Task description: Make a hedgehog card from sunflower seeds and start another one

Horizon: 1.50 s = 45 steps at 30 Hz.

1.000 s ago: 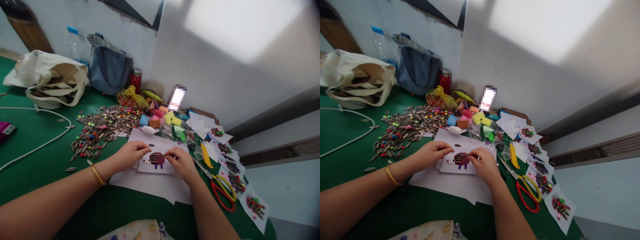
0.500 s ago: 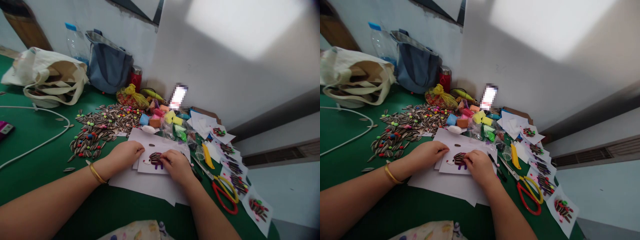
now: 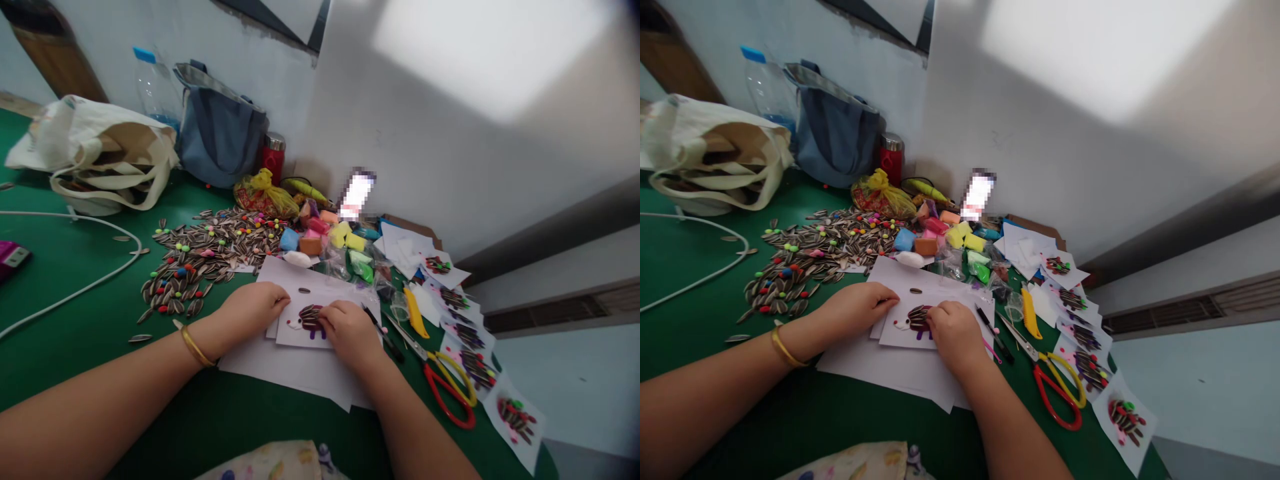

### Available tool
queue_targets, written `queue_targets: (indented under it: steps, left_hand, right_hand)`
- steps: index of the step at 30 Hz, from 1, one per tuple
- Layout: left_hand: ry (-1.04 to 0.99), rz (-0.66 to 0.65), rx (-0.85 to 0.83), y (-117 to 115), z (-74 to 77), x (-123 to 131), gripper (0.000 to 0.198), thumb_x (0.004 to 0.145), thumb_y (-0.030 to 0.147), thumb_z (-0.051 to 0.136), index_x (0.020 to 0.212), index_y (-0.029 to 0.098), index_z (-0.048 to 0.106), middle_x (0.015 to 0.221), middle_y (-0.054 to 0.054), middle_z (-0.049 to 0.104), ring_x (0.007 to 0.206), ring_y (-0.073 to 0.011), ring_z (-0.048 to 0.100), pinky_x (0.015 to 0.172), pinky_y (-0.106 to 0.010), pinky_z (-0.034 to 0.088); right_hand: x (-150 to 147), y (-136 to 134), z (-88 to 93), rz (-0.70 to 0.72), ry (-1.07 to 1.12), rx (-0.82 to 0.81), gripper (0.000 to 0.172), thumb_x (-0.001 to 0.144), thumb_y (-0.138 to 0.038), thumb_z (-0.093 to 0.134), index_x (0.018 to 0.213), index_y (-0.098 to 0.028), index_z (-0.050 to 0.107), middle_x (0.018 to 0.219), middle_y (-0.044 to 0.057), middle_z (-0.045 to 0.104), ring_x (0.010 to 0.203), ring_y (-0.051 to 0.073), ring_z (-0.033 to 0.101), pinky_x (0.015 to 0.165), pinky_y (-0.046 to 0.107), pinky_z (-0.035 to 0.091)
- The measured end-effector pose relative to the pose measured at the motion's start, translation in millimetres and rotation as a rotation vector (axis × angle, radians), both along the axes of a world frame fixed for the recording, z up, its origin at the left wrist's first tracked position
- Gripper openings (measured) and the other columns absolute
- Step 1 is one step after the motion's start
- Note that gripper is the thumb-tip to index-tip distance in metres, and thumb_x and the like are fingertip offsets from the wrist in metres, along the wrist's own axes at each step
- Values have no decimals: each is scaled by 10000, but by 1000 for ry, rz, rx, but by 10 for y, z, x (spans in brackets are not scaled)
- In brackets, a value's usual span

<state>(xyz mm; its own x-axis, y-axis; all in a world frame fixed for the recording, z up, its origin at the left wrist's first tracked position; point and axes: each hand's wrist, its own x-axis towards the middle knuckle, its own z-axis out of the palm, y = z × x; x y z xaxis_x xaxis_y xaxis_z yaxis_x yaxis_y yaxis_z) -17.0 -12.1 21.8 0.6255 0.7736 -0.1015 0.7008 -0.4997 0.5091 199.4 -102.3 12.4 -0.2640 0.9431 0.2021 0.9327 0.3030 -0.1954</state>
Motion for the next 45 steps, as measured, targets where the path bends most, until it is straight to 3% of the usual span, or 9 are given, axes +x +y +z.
queue_targets:
  steps: [15,20,23,28,30,37,41,45]
  left_hand:
    - [-15,1,1,-2,-26,-5,352,907,364,445,981,223,758,991,-91,752,903,-263,669,766,-334,451]
    - [-145,33,-54,0,-9,2,364,906,412,450,985,218,748,1009,-79,742,898,-249,646,773,-325,435]
    - [-323,104,-235,-28,58,22,399,900,464,441,952,202,737,820,-55,714,749,-205,603,666,-291,417]
    - [-656,222,-956,-129,176,56,401,855,386,427,1076,169,682,724,-14,610,452,-82,342,432,-227,223]
    - [-726,225,-1132,-167,193,68,394,829,355,460,1096,157,672,734,-15,589,434,-60,301,410,-222,147]
    - [-816,144,-1243,-260,171,96,322,818,307,585,1087,150,669,803,-17,571,475,-37,325,403,-204,102]
    - [-814,113,-1271,-276,157,103,391,831,322,615,1196,178,623,820,-13,581,480,-33,336,416,-205,116]
    - [-784,73,-1244,-290,158,116,481,850,368,612,1290,180,565,676,33,521,472,-53,314,429,-219,137]
  right_hand:
    - [-16,8,-12,22,-14,4,141,913,-173,580,898,-176,721,861,79,696,838,219,624,781,335,469]
    - [75,-18,80,-11,87,-5,101,897,-191,613,937,-189,705,882,59,696,845,211,622,769,332,471]
    - [128,-37,157,-47,167,64,129,927,-193,562,925,-184,691,866,61,687,844,210,616,770,338,469]
    - [124,-50,180,-50,285,172,162,946,-197,522,998,-187,675,924,76,690,894,218,612,818,357,478]
    - [91,-51,170,-36,312,190,170,947,-196,517,1015,-193,673,930,76,690,897,218,612,821,361,481]
    - [-100,-101,211,40,393,168,197,952,-195,496,1018,-209,682,896,69,677,867,205,609,798,353,483]
    - [-187,-132,228,56,445,125,206,944,-202,503,1031,-216,690,922,73,671,890,201,608,805,352,488]
    - [-220,-140,236,70,512,61,177,913,-234,557,1026,-220,692,936,71,661,900,201,611,808,344,496]
